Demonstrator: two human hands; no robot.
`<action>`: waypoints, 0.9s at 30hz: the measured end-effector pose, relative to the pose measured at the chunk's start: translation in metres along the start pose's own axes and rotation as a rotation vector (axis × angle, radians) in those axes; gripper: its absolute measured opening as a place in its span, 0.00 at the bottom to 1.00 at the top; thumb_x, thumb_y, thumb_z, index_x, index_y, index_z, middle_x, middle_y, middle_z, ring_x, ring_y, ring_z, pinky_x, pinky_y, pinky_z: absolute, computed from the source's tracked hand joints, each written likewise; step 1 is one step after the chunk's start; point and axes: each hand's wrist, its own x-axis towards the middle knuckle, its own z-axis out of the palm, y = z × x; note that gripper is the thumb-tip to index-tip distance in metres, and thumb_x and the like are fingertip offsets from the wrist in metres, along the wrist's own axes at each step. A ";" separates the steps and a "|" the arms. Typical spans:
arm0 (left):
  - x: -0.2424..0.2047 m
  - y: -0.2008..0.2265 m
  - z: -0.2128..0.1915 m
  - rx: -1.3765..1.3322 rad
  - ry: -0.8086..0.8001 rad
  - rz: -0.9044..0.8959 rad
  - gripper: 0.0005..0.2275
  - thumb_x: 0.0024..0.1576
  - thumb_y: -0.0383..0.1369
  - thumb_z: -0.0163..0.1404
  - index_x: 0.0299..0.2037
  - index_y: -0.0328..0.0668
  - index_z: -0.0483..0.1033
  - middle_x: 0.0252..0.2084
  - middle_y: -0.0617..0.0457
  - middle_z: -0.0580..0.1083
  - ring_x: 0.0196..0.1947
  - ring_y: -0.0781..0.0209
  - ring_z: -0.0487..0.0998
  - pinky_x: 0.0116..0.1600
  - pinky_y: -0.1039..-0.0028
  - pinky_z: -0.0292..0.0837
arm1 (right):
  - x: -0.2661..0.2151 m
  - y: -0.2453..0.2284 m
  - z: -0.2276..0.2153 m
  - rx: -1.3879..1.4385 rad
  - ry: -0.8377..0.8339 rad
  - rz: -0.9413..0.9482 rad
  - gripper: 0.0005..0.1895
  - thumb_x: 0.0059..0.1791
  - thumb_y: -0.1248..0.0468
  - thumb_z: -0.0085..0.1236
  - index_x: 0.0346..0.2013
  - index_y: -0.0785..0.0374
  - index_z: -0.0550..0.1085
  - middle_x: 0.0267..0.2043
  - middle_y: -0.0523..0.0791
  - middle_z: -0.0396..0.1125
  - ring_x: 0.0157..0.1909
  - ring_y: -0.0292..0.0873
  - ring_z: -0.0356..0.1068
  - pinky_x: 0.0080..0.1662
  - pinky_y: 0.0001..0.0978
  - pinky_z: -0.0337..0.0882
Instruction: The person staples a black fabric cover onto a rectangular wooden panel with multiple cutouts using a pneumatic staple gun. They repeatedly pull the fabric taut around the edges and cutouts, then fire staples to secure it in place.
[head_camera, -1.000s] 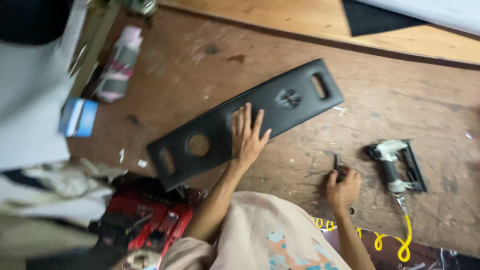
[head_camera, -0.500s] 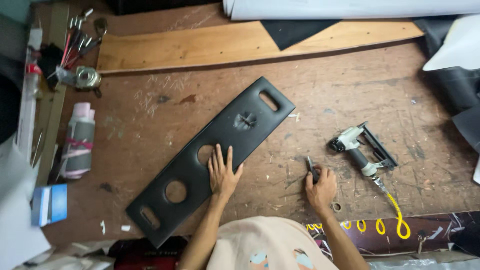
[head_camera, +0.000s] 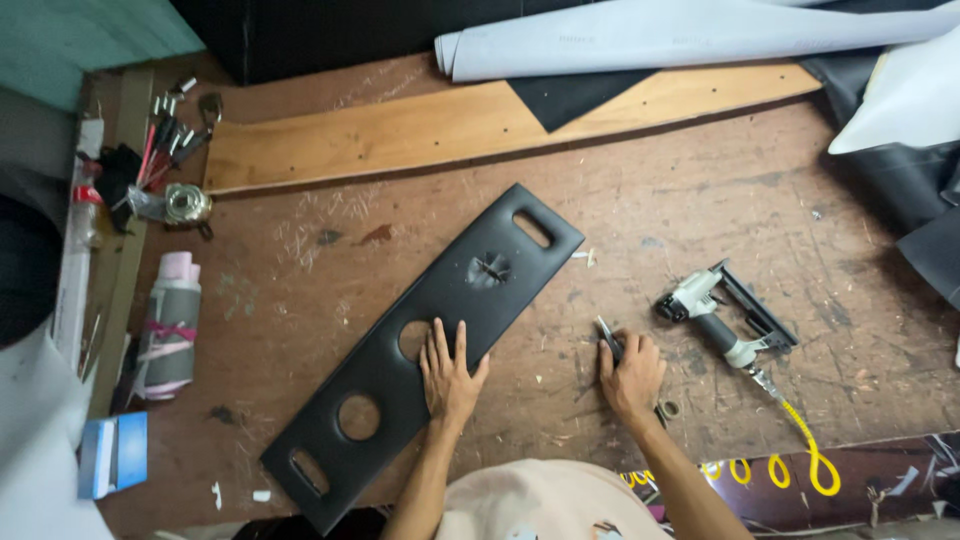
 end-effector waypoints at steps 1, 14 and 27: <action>-0.001 0.000 -0.001 0.004 0.008 0.001 0.34 0.53 0.47 0.57 0.69 0.45 0.62 0.72 0.31 0.55 0.68 0.33 0.62 0.70 0.47 0.56 | -0.001 -0.001 -0.001 0.007 -0.003 0.003 0.17 0.50 0.52 0.58 0.49 0.56 0.73 0.44 0.49 0.67 0.47 0.55 0.66 0.46 0.50 0.62; 0.005 0.006 -0.001 0.083 -0.046 -0.031 0.34 0.50 0.49 0.56 0.68 0.49 0.62 0.70 0.34 0.59 0.64 0.34 0.66 0.64 0.49 0.63 | 0.007 -0.011 -0.016 0.075 0.012 0.052 0.15 0.47 0.54 0.60 0.44 0.56 0.73 0.41 0.48 0.65 0.45 0.52 0.65 0.44 0.46 0.62; 0.006 -0.003 0.024 0.080 0.069 -0.013 0.35 0.46 0.50 0.58 0.66 0.53 0.67 0.70 0.35 0.62 0.64 0.35 0.69 0.64 0.47 0.66 | 0.010 -0.011 -0.022 0.105 -0.011 0.072 0.14 0.47 0.55 0.60 0.44 0.56 0.73 0.41 0.48 0.64 0.45 0.52 0.64 0.45 0.46 0.62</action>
